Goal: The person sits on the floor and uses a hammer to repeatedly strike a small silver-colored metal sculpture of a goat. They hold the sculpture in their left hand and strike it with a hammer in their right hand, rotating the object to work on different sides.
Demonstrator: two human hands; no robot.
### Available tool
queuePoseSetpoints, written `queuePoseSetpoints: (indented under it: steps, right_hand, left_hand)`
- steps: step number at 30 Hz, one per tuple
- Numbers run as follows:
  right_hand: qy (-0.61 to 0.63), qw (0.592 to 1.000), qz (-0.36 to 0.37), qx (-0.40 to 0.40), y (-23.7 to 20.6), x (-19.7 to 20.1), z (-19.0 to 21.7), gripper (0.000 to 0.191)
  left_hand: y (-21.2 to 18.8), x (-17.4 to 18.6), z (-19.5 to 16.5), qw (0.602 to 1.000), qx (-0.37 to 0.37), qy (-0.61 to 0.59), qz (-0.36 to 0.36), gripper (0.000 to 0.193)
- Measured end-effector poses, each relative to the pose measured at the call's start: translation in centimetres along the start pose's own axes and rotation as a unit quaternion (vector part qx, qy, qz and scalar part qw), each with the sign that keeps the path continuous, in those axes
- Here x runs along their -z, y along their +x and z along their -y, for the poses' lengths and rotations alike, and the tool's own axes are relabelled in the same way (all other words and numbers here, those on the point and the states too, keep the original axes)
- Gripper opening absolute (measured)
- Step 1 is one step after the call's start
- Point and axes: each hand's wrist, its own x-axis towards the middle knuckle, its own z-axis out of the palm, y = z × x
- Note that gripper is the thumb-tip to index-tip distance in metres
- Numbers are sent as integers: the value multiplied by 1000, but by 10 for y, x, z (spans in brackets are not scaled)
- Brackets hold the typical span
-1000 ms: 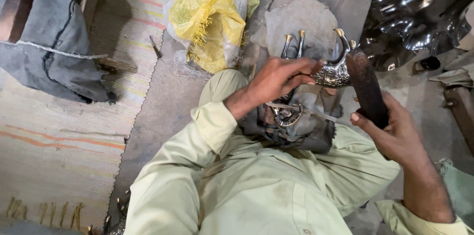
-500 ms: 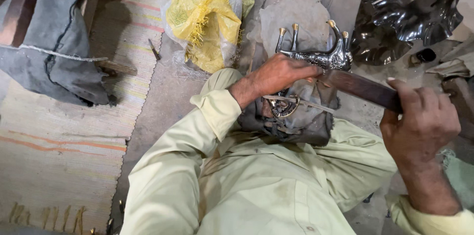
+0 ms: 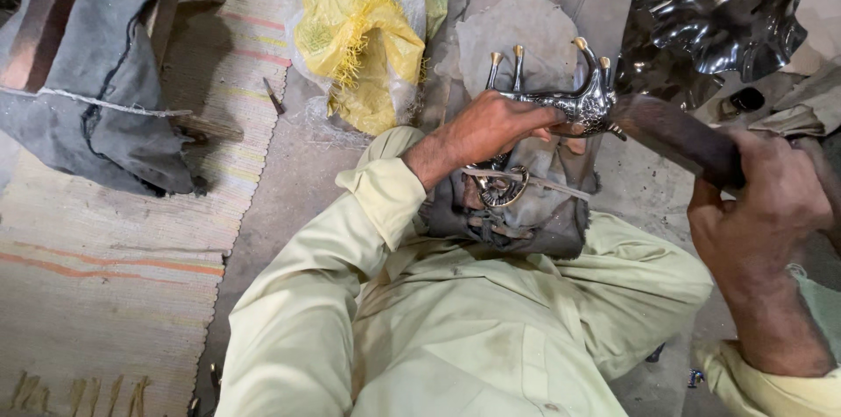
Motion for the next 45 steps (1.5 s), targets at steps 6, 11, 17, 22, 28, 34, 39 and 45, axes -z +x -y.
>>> queuePoseSetpoints:
  steps: [6, 11, 17, 22, 28, 34, 39, 45]
  right_hand:
    - [-47, 998, 38, 19, 14, 6, 14, 42]
    - [-34, 998, 41, 17, 27, 13, 22, 34]
    - [-19, 998, 60, -10, 38, 18, 25, 33]
    - [-25, 998, 49, 0, 42, 18, 30, 36]
    - [-27, 997, 65, 4, 42, 18, 25, 33]
    - [-34, 998, 55, 11, 39, 12, 23, 33]
    - [-46, 996, 73, 9, 39, 10, 22, 32]
    - [-27, 998, 53, 25, 39, 11, 26, 38]
  left_hand:
    - [-3, -1, 3, 1000, 4, -8, 5, 38]
    - [-5, -4, 6, 999, -13, -10, -33, 34]
    - [-6, -5, 8, 999, 49, -18, -1, 30]
    - [-7, -4, 5, 1000, 14, -5, -27, 30]
    - [-8, 0, 3, 997, 70, -25, 10, 31]
    - [-12, -2, 1, 999, 45, 6, 2, 26]
    - [-14, -2, 2, 998, 64, -3, -4, 29]
    - [-16, -3, 2, 997, 72, -12, 1, 31]
